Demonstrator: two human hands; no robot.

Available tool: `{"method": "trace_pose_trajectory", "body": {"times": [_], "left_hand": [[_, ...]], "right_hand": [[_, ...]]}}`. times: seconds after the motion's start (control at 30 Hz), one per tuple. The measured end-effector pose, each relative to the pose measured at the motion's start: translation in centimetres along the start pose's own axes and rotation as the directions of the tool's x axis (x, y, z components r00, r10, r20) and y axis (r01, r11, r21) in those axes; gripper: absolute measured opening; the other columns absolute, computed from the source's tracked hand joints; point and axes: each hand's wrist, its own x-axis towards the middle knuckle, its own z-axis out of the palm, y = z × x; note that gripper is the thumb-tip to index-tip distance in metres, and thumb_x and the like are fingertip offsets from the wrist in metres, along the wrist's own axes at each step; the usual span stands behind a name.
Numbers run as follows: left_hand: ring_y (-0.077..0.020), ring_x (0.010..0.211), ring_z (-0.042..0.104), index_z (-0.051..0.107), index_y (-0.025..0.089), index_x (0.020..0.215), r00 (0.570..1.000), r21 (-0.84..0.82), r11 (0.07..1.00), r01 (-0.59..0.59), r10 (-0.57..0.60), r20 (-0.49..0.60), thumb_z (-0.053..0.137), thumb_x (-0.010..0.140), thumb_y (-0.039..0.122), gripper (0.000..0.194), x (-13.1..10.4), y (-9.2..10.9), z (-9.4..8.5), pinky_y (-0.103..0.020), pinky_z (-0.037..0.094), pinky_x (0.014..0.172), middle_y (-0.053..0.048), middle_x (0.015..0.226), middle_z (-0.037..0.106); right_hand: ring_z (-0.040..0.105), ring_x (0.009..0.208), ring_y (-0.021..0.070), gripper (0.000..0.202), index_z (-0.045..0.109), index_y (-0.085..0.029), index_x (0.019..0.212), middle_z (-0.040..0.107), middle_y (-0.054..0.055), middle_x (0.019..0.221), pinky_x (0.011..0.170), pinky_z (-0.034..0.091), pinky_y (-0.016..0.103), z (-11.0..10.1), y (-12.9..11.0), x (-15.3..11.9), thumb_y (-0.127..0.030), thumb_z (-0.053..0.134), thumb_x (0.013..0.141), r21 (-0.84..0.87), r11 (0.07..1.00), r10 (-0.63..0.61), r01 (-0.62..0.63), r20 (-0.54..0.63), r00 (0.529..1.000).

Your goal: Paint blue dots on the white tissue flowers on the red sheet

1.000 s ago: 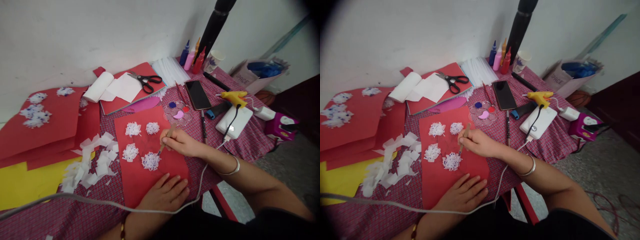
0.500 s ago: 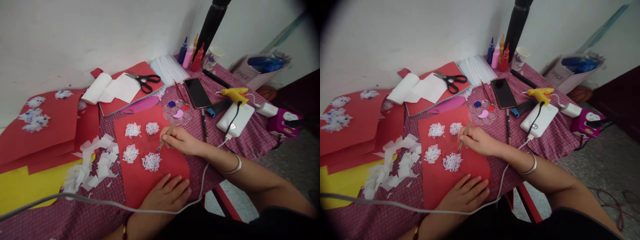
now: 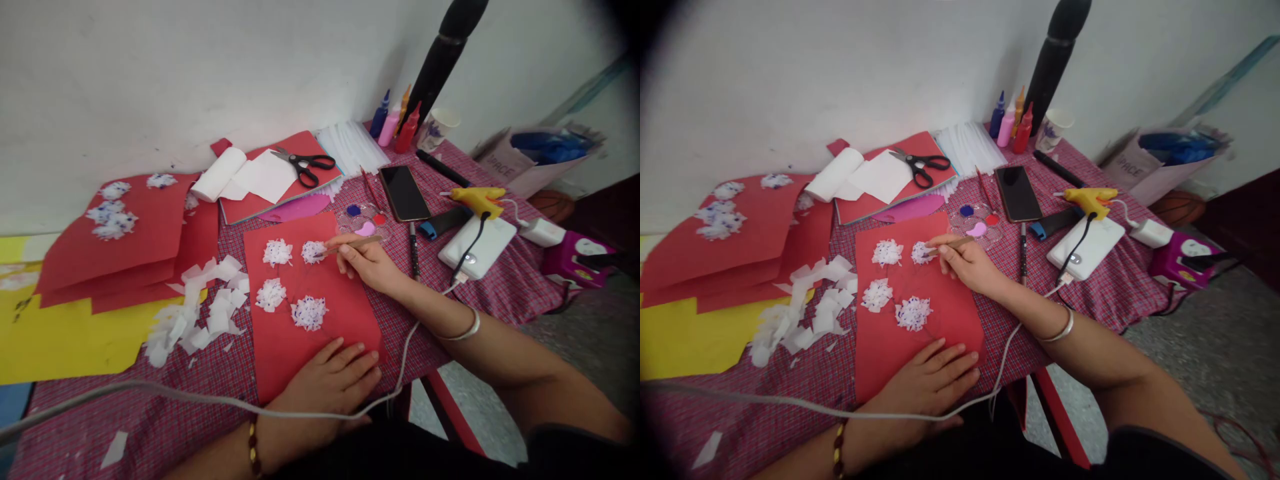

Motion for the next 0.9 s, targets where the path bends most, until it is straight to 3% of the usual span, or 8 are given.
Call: {"method": "trace_pose_trajectory", "body": {"times": [0.2,0.4,0.57,0.63,0.67,0.73,0.83,0.9], "left_hand": [[-0.0187,0.143,0.027,0.037,0.018,0.146,0.999,-0.013,0.999,0.047,-0.047,-0.002,0.03,0.105,0.048,0.05,-0.1,0.5,-1.3,-0.037,0.007,0.122,-0.001,0.154,0.035],[-0.0204,0.14,0.033,0.041,0.018,0.142,0.996,0.07,0.997,0.041,-0.034,-0.086,0.034,0.104,0.051,0.05,0.5,0.6,-0.5,-0.04,0.021,0.12,-0.002,0.151,0.039],[-0.0121,0.112,0.057,0.058,0.017,0.112,0.922,0.06,0.994,-0.095,0.11,-0.372,0.039,0.104,0.039,0.03,-0.3,-0.2,-0.9,-0.026,0.041,0.103,-0.002,0.115,0.066],[-0.0126,0.087,0.061,0.06,0.018,0.091,0.864,0.056,0.993,0.1,-0.059,-0.499,0.037,0.103,0.028,0.028,-2.4,-1.1,-2.0,-0.025,0.047,0.084,-0.002,0.089,0.068],[-0.0128,0.073,0.058,0.057,0.019,0.078,0.812,0.04,0.957,0.287,-0.221,-0.54,0.037,0.102,0.027,0.033,-3.9,-1.6,-2.7,-0.025,0.046,0.073,-0.001,0.075,0.064],[-0.0119,0.055,0.046,0.044,0.019,0.061,0.515,-0.134,0.681,0.72,-0.654,-0.554,0.034,0.1,0.039,0.045,-7.5,-1.9,-3.7,-0.024,0.038,0.056,0.001,0.058,0.05],[-0.0127,0.053,0.044,0.038,0.02,0.06,0.222,-0.223,0.375,0.9,-0.834,-0.506,0.032,0.099,0.044,0.046,-12.5,0.0,-3.6,-0.023,0.035,0.052,0.002,0.055,0.044],[-0.0135,0.053,0.048,0.042,0.02,0.059,0.12,-0.239,0.243,0.94,-0.892,-0.437,0.035,0.096,0.047,0.047,-14.2,2.0,-2.4,-0.024,0.037,0.052,0.002,0.055,0.047]], "right_hand": [[0.046,0.047,0.0086,0.037,0.063,-0.019,0.114,0.055,-0.002,0.066,0.044,0.036,0.022,-1.3,1.1,0.7,-0.046,0.044,0.098,-0.144,0.982,-0.144,0.123,-0.148,0.978],[0.048,0.051,0.0108,0.031,0.062,-0.019,0.109,0.055,-0.002,0.068,0.048,0.039,0.024,-2.0,1.2,1.3,-0.042,0.044,0.098,-0.21,0.964,-0.202,0.161,-0.192,0.96],[0.049,0.051,0.0103,0.026,0.055,-0.02,0.098,0.058,-0.001,0.072,0.049,0.04,0.024,-1.0,0.1,0.6,-0.041,0.041,0.1,-0.184,0.969,-0.201,0.162,-0.217,0.955],[0.049,0.05,0.0101,0.024,0.054,-0.02,0.096,0.058,-0.001,0.071,0.048,0.039,0.024,-0.3,-0.6,0.3,-0.041,0.042,0.1,-0.081,0.981,-0.191,0.176,-0.234,0.953],[0.049,0.05,0.0102,0.024,0.053,-0.02,0.096,0.058,-0.001,0.071,0.048,0.039,0.024,0.0,-1.0,0.0,-0.041,0.042,0.099,-0.023,0.983,-0.185,0.185,-0.238,0.954],[0.049,0.05,0.0103,0.024,0.054,-0.021,0.094,0.058,-0.001,0.072,0.048,0.04,0.024,0.6,-1.9,-0.6,-0.041,0.043,0.099,0.082,0.978,-0.169,0.192,-0.231,0.958],[0.051,0.052,0.0108,0.023,0.054,-0.021,0.092,0.059,0.001,0.075,0.048,0.041,0.025,0.9,-3.2,-1.7,-0.041,0.044,0.099,0.193,0.967,-0.125,0.165,-0.202,0.971],[0.052,0.052,0.0112,0.022,0.055,-0.021,0.092,0.06,0.001,0.075,0.048,0.042,0.025,0.6,-3.7,-2.2,-0.04,0.045,0.098,0.239,0.96,-0.099,0.144,-0.194,0.976]]}}
